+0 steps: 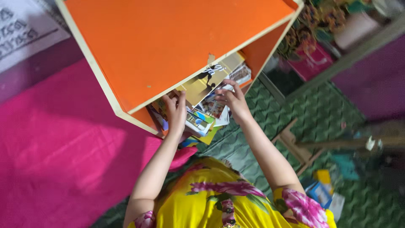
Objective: The person takes books and notebooks from an orange bookshelf and stacks them on a pink-covered table. They handle items one at a time, occasionally flipping through pages before placing them in a pile.
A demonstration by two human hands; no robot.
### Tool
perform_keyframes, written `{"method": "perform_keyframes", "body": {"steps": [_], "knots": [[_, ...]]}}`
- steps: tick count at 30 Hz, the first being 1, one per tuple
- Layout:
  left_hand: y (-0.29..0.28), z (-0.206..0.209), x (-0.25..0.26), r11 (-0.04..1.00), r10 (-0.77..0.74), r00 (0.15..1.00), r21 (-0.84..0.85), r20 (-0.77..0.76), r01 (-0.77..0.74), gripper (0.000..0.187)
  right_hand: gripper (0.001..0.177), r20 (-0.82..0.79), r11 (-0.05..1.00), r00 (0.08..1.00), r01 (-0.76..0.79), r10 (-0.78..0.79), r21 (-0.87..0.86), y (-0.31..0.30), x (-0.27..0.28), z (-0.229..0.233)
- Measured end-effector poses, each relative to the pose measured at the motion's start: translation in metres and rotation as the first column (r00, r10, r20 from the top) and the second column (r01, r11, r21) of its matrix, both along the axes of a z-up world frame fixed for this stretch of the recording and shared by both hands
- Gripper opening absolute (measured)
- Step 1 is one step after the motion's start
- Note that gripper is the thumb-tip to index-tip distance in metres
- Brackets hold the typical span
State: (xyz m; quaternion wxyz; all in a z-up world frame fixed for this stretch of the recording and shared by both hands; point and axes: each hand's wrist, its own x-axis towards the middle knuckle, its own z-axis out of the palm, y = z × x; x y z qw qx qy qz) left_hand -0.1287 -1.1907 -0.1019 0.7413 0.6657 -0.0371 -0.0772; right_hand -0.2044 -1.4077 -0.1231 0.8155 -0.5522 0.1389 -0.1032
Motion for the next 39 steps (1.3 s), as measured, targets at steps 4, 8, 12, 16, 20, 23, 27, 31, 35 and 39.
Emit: {"method": "perform_keyframes", "body": {"steps": [4, 8, 12, 16, 20, 23, 27, 31, 35, 39], "knots": [[-0.022, -0.005, 0.005, 0.960, 0.202, 0.934, 0.130, 0.295, -0.249, 0.072, 0.036, -0.034, 0.988, 0.987, -0.156, 0.156, 0.017, -0.028, 0.005, 0.005], [-0.030, -0.005, -0.007, 0.961, 0.257, 0.963, 0.088, 0.080, -0.264, 0.060, 0.029, -0.051, 0.965, 0.970, -0.231, 0.239, 0.127, -0.055, 0.008, 0.004], [-0.039, -0.014, -0.041, 0.961, 0.274, 0.957, 0.016, 0.095, -0.277, 0.060, 0.020, -0.060, 0.933, 0.958, -0.259, 0.282, 0.250, -0.081, 0.016, -0.007], [-0.046, -0.025, -0.073, 0.965, 0.263, 0.963, -0.003, -0.051, -0.264, 0.071, 0.027, -0.093, 0.924, 0.965, -0.202, 0.244, 0.325, -0.086, 0.022, -0.022], [-0.055, -0.041, -0.099, 0.973, 0.191, 0.981, -0.134, 0.020, -0.187, 0.072, 0.038, -0.086, 0.906, 0.982, -0.118, 0.167, 0.407, -0.077, 0.026, -0.017], [-0.040, -0.043, -0.098, 0.983, 0.160, 0.985, -0.077, -0.064, -0.165, 0.069, 0.051, -0.094, 0.932, 0.984, -0.111, 0.152, 0.345, -0.077, 0.025, -0.003], [-0.004, -0.023, -0.069, 0.897, 0.173, 0.975, -0.385, -0.142, -0.216, 0.086, 0.076, -0.116, 0.957, 0.978, -0.141, 0.175, 0.254, -0.095, 0.027, 0.008], [0.022, -0.003, -0.042, 0.967, 0.017, 0.957, -0.237, -0.289, -0.089, 0.095, 0.070, -0.027, 0.951, 0.969, -0.237, 0.247, 0.201, -0.113, 0.028, 0.014], [0.015, -0.019, -0.019, 0.990, -0.081, 0.968, 0.093, -0.236, 0.106, 0.093, 0.065, -0.047, 0.968, 0.969, -0.239, 0.243, 0.078, -0.115, 0.035, 0.023], [-0.003, -0.032, -0.004, 0.945, 0.014, 0.948, 0.313, -0.317, 0.091, 0.100, 0.067, -0.043, 0.966, 0.966, -0.251, 0.254, 0.066, -0.100, 0.036, 0.034]]}}
